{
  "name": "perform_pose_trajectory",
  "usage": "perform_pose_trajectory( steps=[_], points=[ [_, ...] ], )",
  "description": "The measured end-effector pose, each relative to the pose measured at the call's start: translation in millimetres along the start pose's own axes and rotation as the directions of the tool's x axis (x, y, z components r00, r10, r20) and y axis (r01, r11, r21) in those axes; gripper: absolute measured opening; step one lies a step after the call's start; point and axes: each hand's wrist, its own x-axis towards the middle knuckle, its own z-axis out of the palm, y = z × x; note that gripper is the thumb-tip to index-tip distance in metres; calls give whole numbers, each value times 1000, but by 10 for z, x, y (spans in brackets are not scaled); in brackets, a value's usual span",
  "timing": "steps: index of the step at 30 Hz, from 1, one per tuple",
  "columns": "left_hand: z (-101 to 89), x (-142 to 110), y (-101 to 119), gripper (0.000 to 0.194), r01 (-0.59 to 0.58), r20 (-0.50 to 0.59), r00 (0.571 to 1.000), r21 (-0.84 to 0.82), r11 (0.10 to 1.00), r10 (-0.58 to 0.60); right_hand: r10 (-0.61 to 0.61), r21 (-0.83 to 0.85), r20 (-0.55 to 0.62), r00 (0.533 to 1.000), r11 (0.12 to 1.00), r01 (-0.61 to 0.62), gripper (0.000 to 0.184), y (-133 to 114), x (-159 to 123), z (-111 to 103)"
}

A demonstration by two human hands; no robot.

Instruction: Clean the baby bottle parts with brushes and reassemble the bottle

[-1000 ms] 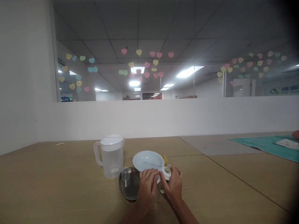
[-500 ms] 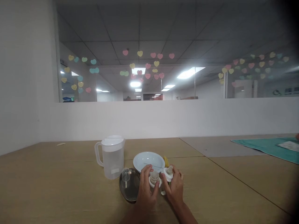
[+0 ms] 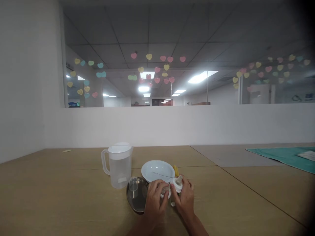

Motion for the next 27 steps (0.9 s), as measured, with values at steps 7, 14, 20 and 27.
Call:
perform_pose_trajectory(
  steps=[7,14,20,27],
  points=[
    [-46,21,-41,20,-15,-37,999,96,995,19,-7,13,7,1000,1000,7,40,-17,-4,-11],
    [29,15,-113,23,123,-72,989,-47,991,-126,-48,103,-16,999,993,49,40,-157,-17,-10],
    [131,0,-181,20,179,-108,972,-234,956,-209,-74,101,50,996,992,69,40,-163,-18,33],
    [164,11,-131,27,279,-93,939,-355,892,-331,25,106,108,994,994,-37,29,-143,-34,36]
  ],
)
